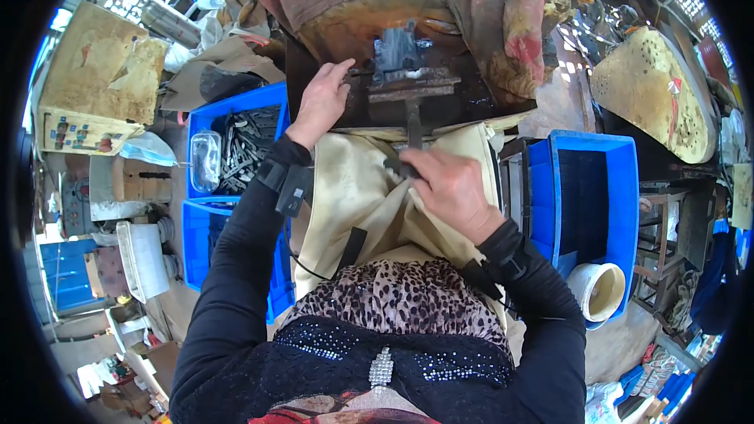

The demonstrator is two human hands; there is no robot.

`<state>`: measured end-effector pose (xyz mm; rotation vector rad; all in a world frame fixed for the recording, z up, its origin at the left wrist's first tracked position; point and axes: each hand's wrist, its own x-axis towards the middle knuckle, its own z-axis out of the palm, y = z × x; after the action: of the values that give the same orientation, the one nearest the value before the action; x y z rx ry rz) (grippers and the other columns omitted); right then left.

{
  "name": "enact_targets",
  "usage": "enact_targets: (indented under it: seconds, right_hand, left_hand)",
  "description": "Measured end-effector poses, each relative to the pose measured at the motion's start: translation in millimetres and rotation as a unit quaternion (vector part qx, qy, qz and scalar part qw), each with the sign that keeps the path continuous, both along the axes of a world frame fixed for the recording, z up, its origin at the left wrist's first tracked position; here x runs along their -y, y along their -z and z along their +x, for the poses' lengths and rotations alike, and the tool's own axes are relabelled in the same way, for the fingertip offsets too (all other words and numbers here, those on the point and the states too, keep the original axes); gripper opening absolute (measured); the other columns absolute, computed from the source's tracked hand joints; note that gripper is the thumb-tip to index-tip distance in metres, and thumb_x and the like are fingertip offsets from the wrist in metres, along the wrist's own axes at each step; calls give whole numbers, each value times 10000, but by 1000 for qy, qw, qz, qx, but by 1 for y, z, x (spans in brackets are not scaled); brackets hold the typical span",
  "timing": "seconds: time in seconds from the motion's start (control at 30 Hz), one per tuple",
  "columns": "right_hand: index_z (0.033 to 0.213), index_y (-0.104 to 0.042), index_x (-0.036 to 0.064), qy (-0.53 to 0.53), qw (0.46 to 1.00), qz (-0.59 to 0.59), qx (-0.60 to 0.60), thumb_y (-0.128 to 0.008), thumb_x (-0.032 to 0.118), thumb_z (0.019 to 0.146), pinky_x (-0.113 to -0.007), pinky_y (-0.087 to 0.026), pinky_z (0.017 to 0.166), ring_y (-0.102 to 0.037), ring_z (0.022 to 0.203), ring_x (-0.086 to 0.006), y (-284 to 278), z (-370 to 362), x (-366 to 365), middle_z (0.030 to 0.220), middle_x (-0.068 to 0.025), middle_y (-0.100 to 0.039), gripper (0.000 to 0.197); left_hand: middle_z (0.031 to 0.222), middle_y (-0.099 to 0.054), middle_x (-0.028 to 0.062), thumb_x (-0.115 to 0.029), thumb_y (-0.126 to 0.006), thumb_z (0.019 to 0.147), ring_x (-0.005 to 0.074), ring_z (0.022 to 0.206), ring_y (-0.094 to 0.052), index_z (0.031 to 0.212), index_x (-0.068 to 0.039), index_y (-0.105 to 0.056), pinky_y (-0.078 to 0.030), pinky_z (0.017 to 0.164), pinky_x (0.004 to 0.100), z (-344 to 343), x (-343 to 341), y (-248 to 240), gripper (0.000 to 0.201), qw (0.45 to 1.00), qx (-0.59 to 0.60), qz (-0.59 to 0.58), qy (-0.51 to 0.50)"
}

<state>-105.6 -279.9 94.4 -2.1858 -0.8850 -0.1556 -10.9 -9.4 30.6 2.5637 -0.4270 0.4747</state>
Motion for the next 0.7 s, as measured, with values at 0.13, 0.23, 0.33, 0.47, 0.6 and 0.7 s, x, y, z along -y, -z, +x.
enact_targets:
  seconds: [0.13, 0.23, 0.33, 0.47, 0.6, 0.7]
  right_hand:
    - [1012, -657, 35, 59, 994, 77, 52, -707, 91, 802, -325, -508, 646, -656, 723, -285, -21, 46, -22, 854, -148, -660, 224]
    - [1015, -656, 15, 101, 988, 99, 69, -703, 131, 831, -302, -504, 685, -662, 749, -231, -37, 95, -39, 862, -158, -671, 223]
    - [1008, -662, 17, 112, 988, 94, 54, -705, 183, 839, -281, -490, 703, -636, 755, -161, -49, 148, -51, 828, -121, -675, 241]
    - [989, -687, 53, 120, 989, 76, -47, -714, 259, 833, -238, -459, 720, -583, 770, -81, -62, 211, -73, 792, -10, -653, 259]
    - [986, -700, 82, 108, 991, 73, -13, -727, 286, 827, -213, -415, 651, -523, 705, -45, -53, 279, -81, 744, 52, -602, 260]
    - [981, -698, 134, 102, 987, 91, -83, -740, 328, 827, -199, -266, 440, -375, 480, -5, -46, 314, -81, 630, 102, -483, 251]
  left_hand:
    - [1007, -615, 154, -45, -600, 791, 353, 926, -606, 1114, -64, -627, -502, 807, 433, -23, -3, 5, 325, 996, 2, -38, -76]
    - [1008, -622, 151, -82, -605, 800, 349, 926, -612, 1102, -68, -635, -509, 801, 435, -25, 2, 12, 304, 993, -26, -44, -109]
    - [1015, -635, 145, -160, -602, 817, 346, 922, -620, 1060, -75, -653, -517, 799, 429, -24, 7, 15, 262, 988, -78, -24, -134]
    - [928, -659, 139, -187, -574, 820, 346, 876, -632, 952, -79, -680, -525, 762, 436, -24, 0, 19, 201, 989, -58, -18, -133]
    - [784, -661, 117, -154, -554, 783, 330, 801, -650, 798, -92, -689, -527, 694, 454, -20, -1, 22, 149, 994, -27, 7, -110]
    - [793, -676, 142, -203, -551, 816, 345, 815, -655, 837, -88, -686, -530, 744, 458, -19, -2, 21, 179, 990, -90, 61, -93]
